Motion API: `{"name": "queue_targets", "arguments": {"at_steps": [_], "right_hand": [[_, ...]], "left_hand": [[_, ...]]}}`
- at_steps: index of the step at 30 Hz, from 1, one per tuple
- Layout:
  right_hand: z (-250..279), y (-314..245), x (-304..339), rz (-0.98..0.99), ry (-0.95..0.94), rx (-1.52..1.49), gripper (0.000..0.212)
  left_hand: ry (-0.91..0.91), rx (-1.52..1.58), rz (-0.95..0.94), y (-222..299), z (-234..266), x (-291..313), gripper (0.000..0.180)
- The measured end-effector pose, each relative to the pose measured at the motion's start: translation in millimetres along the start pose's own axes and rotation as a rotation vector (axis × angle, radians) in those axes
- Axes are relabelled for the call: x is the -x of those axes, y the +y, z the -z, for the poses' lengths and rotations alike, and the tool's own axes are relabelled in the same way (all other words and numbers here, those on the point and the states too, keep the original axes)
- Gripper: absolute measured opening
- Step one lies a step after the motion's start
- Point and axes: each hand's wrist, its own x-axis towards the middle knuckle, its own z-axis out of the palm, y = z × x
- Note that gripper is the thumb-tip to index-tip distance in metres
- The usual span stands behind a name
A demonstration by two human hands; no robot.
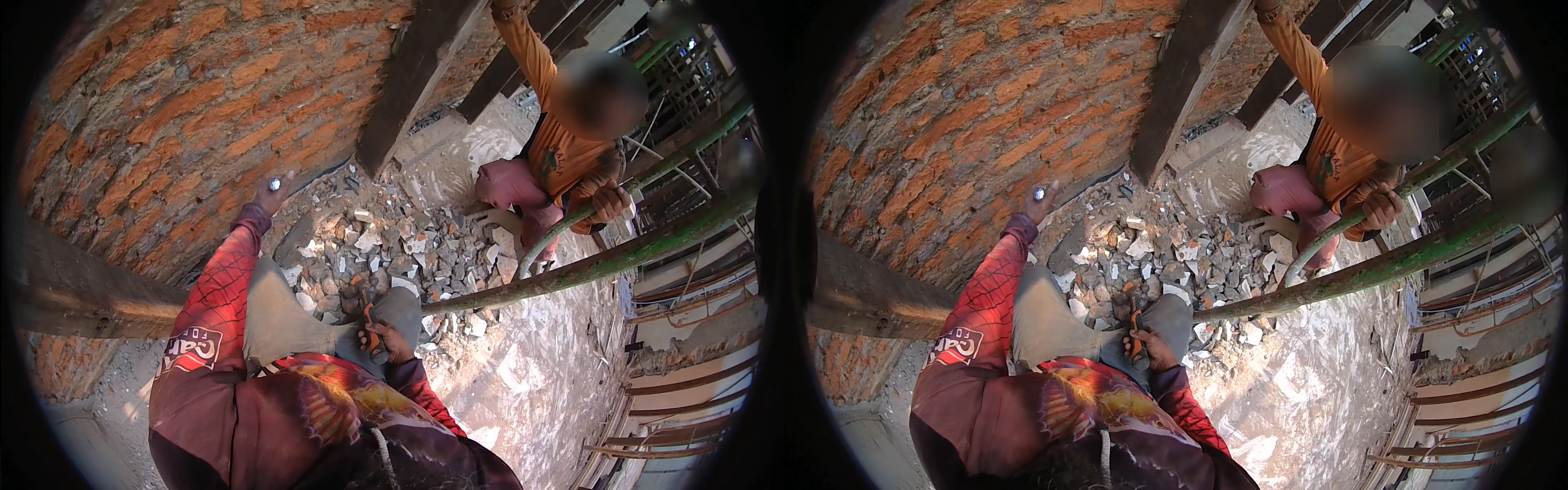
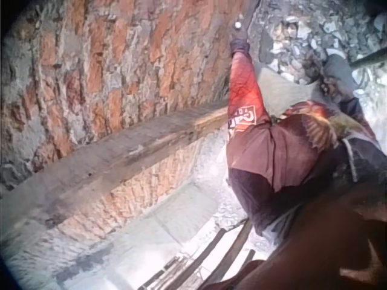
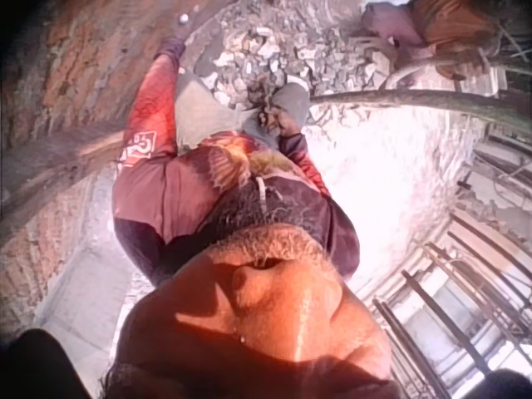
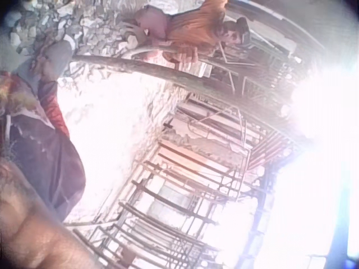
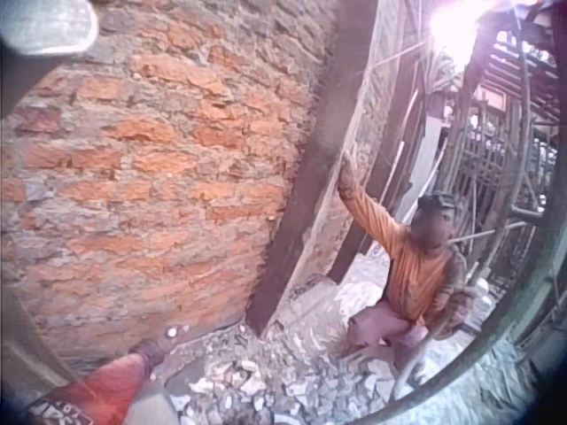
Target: The recorder uses a hammer and a chisel to chip away mortar or brick from a wall.
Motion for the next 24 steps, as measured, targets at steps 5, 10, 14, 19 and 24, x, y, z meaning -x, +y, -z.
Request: {"name": "queue_targets", "arguments": {"at_steps": [5, 10, 14, 19, 24], "right_hand": [[13, 2, -8, -0.047, -0.039, 0.008, 0.024], [7, -5, -2, -0.023, -0.062, 0.002, 0.024], [8, 1, -1, 0.005, -0.063, -0.033, 0.026], [5, 4, -7, -0.028, -0.021, -0.037, 0.022], [7, 5, -29, -0.165, -0.015, -0.198, 0.017]], "left_hand": [[-0.103, -0.019, 0.096, 32, 8, -4, 0.057], [-0.210, -0.397, -0.050, 78, 12, -12, 0.058], [-0.377, -0.492, 0.037, 87, 16, -34, 0.051], [-0.532, -0.334, 0.138, 64, 22, -52, 0.052], [-0.280, -0.248, 0.118, 19, 17, -39, 0.049]]}}
